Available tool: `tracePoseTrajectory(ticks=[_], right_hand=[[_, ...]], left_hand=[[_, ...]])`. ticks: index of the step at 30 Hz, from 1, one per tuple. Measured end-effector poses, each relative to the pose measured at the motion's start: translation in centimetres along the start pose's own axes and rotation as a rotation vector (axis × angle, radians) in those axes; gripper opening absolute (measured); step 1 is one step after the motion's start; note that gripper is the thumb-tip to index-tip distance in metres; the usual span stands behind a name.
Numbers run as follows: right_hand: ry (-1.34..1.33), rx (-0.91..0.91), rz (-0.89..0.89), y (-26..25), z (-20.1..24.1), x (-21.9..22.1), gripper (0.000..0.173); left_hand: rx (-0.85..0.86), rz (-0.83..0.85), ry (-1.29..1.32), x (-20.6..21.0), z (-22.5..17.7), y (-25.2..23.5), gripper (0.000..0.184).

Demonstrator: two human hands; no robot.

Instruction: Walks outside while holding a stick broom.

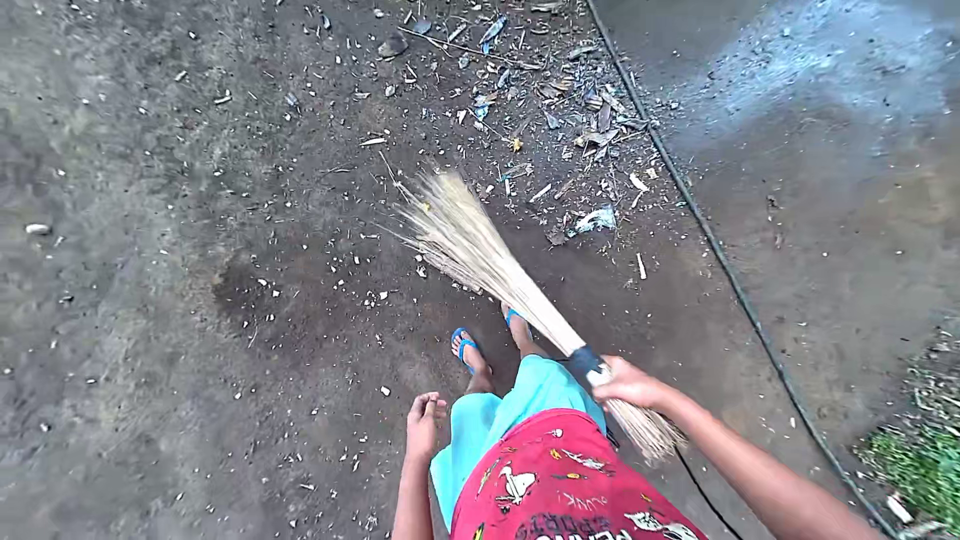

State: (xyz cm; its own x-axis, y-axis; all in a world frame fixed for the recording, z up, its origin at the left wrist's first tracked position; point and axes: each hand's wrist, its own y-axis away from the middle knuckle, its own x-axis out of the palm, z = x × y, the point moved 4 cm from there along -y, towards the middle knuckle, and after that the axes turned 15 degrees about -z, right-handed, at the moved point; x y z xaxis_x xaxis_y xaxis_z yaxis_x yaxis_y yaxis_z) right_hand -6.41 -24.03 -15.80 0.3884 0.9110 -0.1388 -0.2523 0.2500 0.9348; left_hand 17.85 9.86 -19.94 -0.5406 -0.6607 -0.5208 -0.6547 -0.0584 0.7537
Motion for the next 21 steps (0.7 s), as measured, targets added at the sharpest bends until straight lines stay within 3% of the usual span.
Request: tracePoseTrajectory(ticks=[3, 4, 7, 8, 11, 13, 16, 18, 21], right_hand=[[-0.068, 0.237, -0.259, 3.2, -5.0, -4.6, 0.028], [-0.036, 0.308, -0.361, 3.5, -6.4, -5.8, 0.028], [0.106, 0.503, -0.572, 1.2, -8.3, -9.1, 0.066], [0.125, 0.545, -0.606, -0.4, -8.3, -10.1, 0.070], [0.274, 0.574, -0.565, -7.3, -4.4, -11.5, 0.056], [0.334, 0.491, -0.490, -11.4, 0.9, -9.0, 0.053], [0.411, 0.274, -0.333, -14.5, 8.9, 0.0, 0.065], [0.544, 0.102, -0.171, -15.1, 14.1, 5.2, 0.066], [0.637, -0.163, 0.072, -15.4, 19.0, 8.7, 0.059]], left_hand=[[0.022, -0.020, 0.016, -0.2, -0.2, -0.8, 0.034], [0.011, -0.014, 0.018, 0.0, 0.3, -0.7, 0.034], [-0.079, -0.009, 0.018, 0.7, 2.9, 0.4, 0.033], [-0.115, -0.014, 0.022, 0.9, 3.9, 1.2, 0.033], [-0.203, -0.071, 0.046, 1.3, 6.8, 4.0, 0.032], [-0.246, -0.116, 0.056, 1.4, 8.7, 5.8, 0.031], [-0.297, -0.185, 0.068, 1.2, 11.0, 7.8, 0.029], [-0.337, -0.187, 0.059, 1.7, 11.6, 7.5, 0.028], [-0.307, -0.114, -0.015, 2.1, 10.2, 5.2, 0.028]])
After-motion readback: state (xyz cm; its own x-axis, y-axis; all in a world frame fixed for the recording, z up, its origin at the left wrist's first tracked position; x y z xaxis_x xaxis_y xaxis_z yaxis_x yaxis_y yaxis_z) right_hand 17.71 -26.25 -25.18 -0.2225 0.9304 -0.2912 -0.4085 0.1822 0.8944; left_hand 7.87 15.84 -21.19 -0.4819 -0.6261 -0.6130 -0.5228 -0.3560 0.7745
